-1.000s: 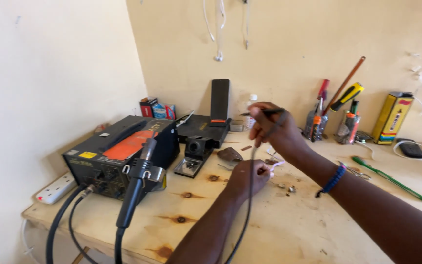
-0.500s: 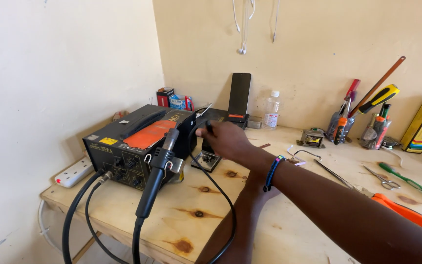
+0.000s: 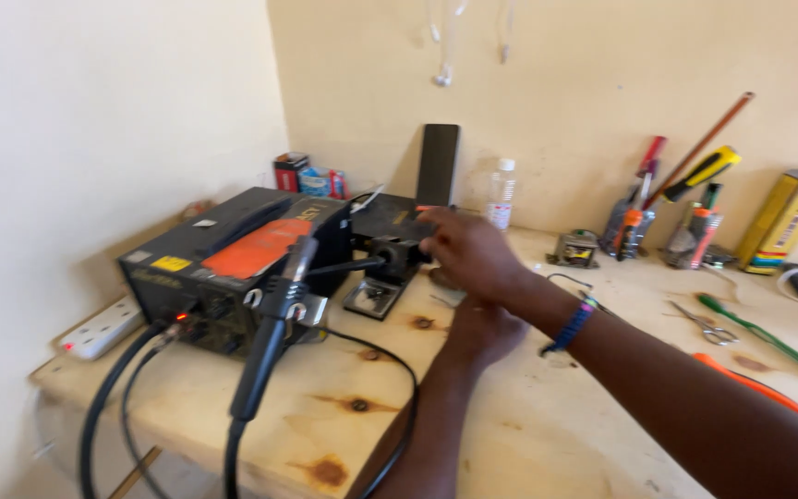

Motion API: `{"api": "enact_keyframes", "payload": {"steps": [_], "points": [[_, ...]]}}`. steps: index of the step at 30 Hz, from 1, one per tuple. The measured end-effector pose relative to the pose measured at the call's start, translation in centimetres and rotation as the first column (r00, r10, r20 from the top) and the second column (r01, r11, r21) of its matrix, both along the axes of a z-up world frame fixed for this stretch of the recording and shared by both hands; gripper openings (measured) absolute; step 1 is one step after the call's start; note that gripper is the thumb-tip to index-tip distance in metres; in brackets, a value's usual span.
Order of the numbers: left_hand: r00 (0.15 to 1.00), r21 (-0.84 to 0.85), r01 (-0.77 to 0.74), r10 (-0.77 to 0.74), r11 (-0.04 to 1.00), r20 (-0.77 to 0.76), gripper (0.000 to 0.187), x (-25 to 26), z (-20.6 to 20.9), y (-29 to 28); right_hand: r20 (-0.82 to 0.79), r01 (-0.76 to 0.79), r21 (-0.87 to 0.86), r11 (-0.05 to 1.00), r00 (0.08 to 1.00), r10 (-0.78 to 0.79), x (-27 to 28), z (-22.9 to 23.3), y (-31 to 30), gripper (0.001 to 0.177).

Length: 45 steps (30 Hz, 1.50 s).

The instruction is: Soldering wires to a small electronic component using a soldering iron and other hand tools.

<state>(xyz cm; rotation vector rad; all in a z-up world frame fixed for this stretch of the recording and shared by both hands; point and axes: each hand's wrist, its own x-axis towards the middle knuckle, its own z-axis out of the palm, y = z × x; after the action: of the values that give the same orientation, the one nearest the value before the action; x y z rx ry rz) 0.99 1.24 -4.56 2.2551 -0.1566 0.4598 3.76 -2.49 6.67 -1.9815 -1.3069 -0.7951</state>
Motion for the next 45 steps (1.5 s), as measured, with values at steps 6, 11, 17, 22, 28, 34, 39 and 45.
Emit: {"api": "enact_keyframes", "payload": {"steps": [6, 11, 17, 22, 28, 34, 39, 45], "points": [[0.999, -0.387, -0.015, -0.002, 0.922, -0.044, 0.015, 1.3, 2.3, -0.1, -0.453, 0.384, 0.292, 0.876, 0.862, -0.227, -1.8, -0.5, -14.9, 0.019], [0.991, -0.564, -0.075, -0.002, 0.823, -0.135, 0.01, 0.1, 3.0, -2.1, -0.566, 0.467, 0.2, 0.861, 0.773, -0.288, -1.4, -7.9, -19.6, 0.018], [0.979, -0.73, -0.102, -0.062, 0.676, -0.194, 0.019, -2.3, 4.6, -3.4, -0.448, 0.332, 0.155, 0.93, 0.863, -0.233, -2.3, -9.0, -18.1, 0.018], [0.948, -0.739, -0.01, -0.229, 0.674, -0.221, 0.022, -0.7, 4.0, -3.7, -0.262, 0.31, 0.131, 0.942, 0.927, -0.269, -1.3, -10.2, -17.8, 0.024], [0.915, -0.547, -0.036, -0.192, 0.837, -0.355, 0.036, -1.4, 6.5, -3.4, -0.161, 0.229, 0.088, 0.969, 0.964, -0.213, -0.8, -10.8, -18.2, 0.01], [0.918, -0.59, -0.022, -0.217, 0.807, -0.332, 0.027, -0.7, 5.5, -2.7, -0.209, 0.208, 0.054, 0.977, 0.959, -0.193, -0.8, -10.1, -18.4, 0.009], [0.927, -0.802, -0.047, -0.273, 0.596, -0.258, 0.023, -1.3, 6.2, -2.9, -0.304, 0.15, 0.223, 0.963, 0.95, -0.077, -1.4, -9.1, -18.2, 0.011], [0.941, -0.89, -0.037, -0.283, 0.454, -0.184, 0.022, -1.8, 6.3, -3.7, -0.419, 0.134, 0.228, 0.964, 0.908, -0.027, -2.6, -8.8, -18.6, 0.02]]}}
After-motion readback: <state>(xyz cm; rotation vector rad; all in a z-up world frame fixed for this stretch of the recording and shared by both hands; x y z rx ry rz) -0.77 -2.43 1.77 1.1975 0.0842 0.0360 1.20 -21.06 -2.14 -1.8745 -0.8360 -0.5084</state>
